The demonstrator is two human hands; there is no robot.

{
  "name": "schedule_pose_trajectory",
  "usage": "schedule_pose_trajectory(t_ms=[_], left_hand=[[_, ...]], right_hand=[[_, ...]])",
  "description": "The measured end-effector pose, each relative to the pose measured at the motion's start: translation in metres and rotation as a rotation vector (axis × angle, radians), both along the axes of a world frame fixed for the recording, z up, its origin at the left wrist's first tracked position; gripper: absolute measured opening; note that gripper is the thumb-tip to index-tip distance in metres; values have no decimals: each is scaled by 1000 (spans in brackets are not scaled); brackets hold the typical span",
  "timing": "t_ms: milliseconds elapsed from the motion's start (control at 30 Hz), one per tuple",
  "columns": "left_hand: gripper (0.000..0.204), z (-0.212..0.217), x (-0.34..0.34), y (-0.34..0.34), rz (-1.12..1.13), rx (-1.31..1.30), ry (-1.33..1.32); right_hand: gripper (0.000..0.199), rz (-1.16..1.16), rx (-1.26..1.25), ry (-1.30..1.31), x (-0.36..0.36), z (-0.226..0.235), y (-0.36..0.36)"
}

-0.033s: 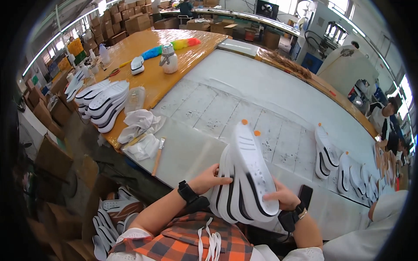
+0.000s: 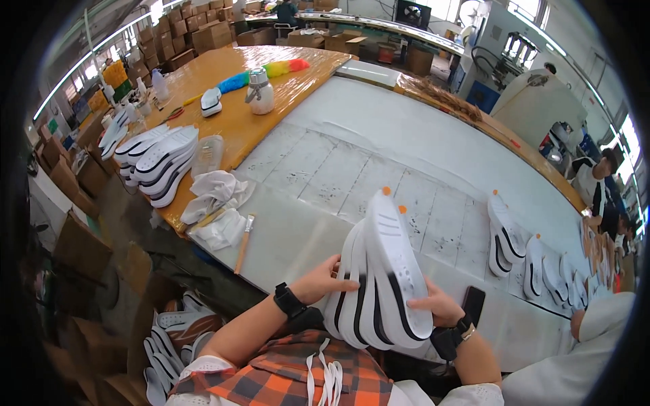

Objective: The person picks up shoe soles from a conveyor table, stacks and aligns them by hand, and places them into a box.

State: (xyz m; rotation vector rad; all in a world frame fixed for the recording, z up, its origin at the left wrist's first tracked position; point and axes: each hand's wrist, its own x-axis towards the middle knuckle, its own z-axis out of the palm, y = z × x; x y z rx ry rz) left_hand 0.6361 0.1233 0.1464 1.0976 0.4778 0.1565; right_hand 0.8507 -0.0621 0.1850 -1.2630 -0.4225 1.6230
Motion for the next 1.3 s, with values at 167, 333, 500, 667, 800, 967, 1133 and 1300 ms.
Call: schedule_pose_trajectory(t_ms=[167, 333, 500, 667, 800, 967, 1133, 1300], left_hand=[[97, 23, -10, -3, -63, 8, -210], [105, 44, -25, 2, -50, 207, -143], [102, 42, -38, 7, -19, 343, -218], [108, 54, -39, 25, -27, 790, -183], [128, 80, -39, 29, -10, 1055, -209], [136, 60, -38, 14, 60, 1087, -576], [123, 46, -53, 0, 168, 1330, -463], [95, 35, -63, -16, 351, 1620, -452]], right_hand=[[50, -59, 100, 91, -12, -26, -8], [47, -88, 169, 297, -22, -55, -11], [53, -68, 186, 368, -30, -45, -4], [48, 29, 325, -71, -36, -35, 23], [55, 122, 625, -444, -45, -1, 46], [70, 93, 766, -534, -74, 25, 41], [75, 176, 879, -579, -75, 20, 33], [76, 289, 885, -617, -79, 23, 28]])
